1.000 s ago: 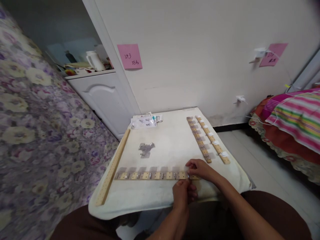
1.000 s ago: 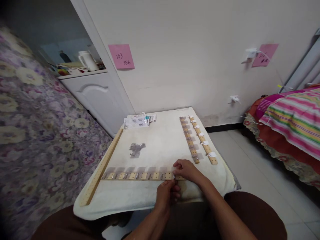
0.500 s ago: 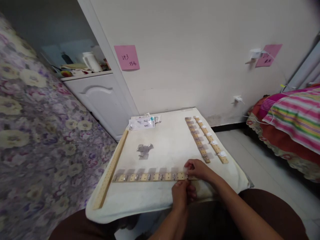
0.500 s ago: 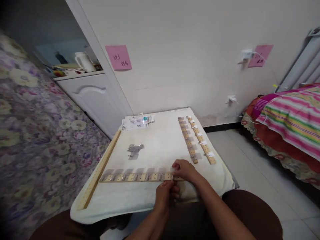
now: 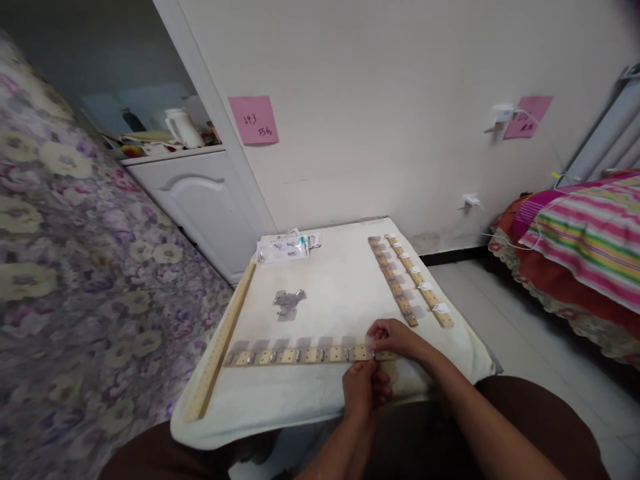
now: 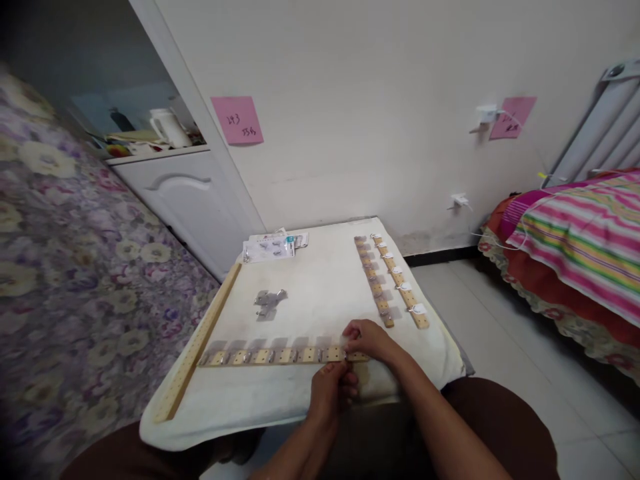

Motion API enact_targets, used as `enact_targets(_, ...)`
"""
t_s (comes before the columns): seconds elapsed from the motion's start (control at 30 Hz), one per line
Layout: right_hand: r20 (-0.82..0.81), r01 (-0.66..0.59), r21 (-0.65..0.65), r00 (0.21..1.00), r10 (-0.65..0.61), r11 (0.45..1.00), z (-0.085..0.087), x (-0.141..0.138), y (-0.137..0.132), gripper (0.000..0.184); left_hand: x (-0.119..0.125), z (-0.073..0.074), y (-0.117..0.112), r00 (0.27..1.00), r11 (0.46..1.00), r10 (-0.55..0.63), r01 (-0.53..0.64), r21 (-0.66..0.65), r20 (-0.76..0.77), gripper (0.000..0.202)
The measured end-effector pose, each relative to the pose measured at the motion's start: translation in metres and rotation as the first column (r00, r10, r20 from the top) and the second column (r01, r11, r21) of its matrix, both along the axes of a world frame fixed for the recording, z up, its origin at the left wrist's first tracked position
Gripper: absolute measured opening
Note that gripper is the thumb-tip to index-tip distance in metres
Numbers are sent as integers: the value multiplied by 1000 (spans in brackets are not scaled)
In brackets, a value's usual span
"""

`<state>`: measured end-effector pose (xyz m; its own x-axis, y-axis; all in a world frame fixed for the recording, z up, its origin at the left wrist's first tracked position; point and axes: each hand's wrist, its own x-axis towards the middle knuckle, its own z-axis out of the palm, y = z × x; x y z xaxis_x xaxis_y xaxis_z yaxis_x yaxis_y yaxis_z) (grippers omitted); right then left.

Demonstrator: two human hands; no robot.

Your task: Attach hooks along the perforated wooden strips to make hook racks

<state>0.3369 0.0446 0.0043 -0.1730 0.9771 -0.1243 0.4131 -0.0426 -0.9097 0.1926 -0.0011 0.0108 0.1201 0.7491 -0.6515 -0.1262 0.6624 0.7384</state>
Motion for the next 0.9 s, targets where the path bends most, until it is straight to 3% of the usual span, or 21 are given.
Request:
enact_targets(0.27, -16, -26, 11, 1000, 26, 1000, 3, 1, 0, 31, -2, -2, 0, 1000, 1000, 3, -3, -6, 19, 15)
enact_targets(0.5, 72, -19, 75, 997, 14, 997, 9, 0, 0, 20, -2, -3, -1, 999, 1000, -3, 3, -3, 32, 15)
enact_targets(0.9, 183, 83, 133, 977, -107, 988, 19, 2, 0, 22, -5, -10, -2, 997, 1000, -11, 9, 27, 78, 23)
